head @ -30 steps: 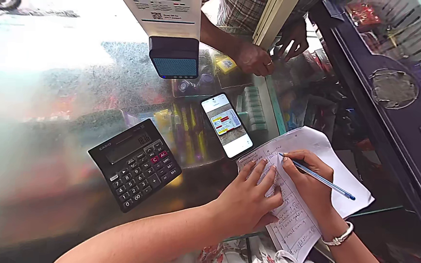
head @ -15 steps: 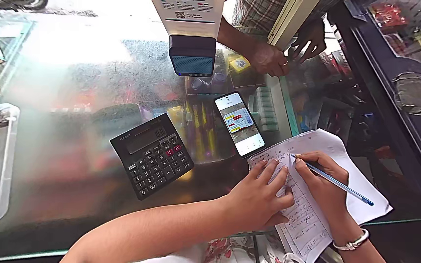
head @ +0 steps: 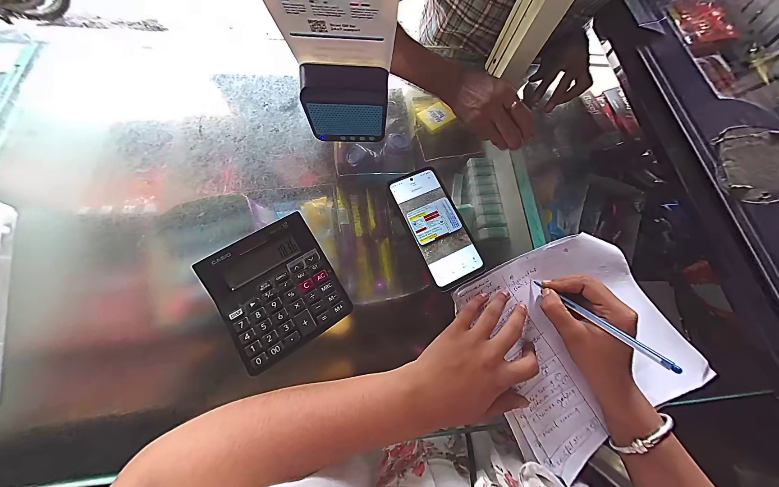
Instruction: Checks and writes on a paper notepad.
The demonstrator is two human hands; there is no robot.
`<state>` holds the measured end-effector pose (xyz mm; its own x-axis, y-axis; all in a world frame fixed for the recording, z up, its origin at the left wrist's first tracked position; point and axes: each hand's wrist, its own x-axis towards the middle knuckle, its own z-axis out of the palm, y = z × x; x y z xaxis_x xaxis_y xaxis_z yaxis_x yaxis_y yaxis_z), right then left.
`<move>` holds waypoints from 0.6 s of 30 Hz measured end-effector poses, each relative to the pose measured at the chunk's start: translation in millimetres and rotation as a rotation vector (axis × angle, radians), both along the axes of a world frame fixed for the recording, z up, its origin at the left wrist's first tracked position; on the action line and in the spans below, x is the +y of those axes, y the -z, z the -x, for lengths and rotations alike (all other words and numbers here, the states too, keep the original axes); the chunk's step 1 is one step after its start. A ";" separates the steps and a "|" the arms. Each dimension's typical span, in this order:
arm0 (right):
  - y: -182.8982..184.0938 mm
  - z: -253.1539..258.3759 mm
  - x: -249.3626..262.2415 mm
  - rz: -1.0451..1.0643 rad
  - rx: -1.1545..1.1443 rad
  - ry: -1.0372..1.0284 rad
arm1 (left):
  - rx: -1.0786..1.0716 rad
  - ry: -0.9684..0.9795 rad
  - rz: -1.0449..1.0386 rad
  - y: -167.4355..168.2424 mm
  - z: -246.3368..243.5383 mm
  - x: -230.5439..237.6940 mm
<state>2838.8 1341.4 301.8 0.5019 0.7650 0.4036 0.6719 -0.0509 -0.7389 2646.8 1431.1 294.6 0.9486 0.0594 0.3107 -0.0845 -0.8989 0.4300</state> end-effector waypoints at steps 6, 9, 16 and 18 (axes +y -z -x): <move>-1.3 0.0 -0.5 -0.017 0.029 0.036 | -0.021 -0.002 -0.013 3.4 -0.9 -0.9; -2.3 -0.8 -0.4 -0.023 0.043 0.012 | -0.020 -0.004 -0.024 4.0 -1.0 -0.4; 2.3 -5.7 -1.7 -0.037 0.004 -0.030 | -0.029 -0.009 -0.036 4.5 -0.9 -0.7; 2.1 -5.9 -1.9 -0.033 -0.004 -0.028 | -0.031 -0.009 -0.036 4.9 -1.0 -0.6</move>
